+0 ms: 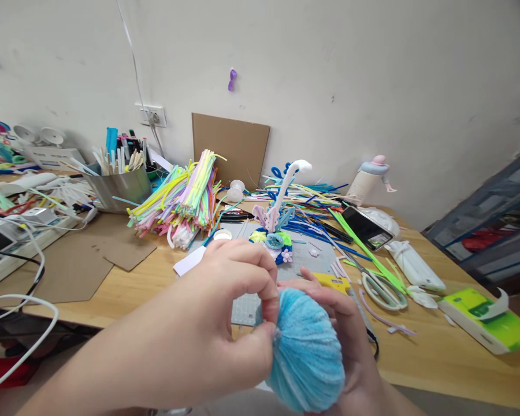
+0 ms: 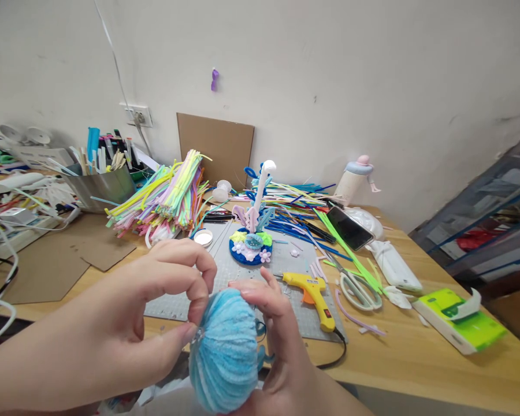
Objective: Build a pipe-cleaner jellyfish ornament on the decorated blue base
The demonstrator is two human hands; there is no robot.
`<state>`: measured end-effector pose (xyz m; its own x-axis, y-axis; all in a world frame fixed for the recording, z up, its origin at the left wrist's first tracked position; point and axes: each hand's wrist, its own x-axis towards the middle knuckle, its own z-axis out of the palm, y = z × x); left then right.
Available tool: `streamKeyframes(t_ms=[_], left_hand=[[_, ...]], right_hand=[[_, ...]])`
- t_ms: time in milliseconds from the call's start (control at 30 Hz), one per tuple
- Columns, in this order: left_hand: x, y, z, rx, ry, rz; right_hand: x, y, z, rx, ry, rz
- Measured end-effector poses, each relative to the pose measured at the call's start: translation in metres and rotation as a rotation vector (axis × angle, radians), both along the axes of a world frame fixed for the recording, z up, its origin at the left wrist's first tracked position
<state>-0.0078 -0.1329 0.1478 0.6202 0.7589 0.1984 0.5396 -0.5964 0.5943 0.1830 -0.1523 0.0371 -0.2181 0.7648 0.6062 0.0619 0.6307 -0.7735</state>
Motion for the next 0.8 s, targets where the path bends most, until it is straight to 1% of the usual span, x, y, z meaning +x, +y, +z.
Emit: streamKeyframes(t_ms=[200, 500, 700, 800], left_hand=[[0.0022, -0.0007, 0.001, 0.001, 0.0, 0.003], [0.0022, -0.0005, -0.0003, 0.019, -0.012, 0.003], [0.0044, 0.0024, -0.002, 0.038, -0.007, 0.004], [0.0032, 0.0015, -0.0018, 0.028, -0.013, 0.022]], right_hand=[[0.0004, 0.0005, -0.0007, -0.018, 0.015, 0.017], [-0.0004, -0.0003, -0.0023, -0.021, 0.017, 0.009], [-0.0024, 0.0, -0.0048, -0.035, 0.058, -0.011], [-0.0027, 0.0002, -0.0046, -0.079, 0.08, -0.001]])
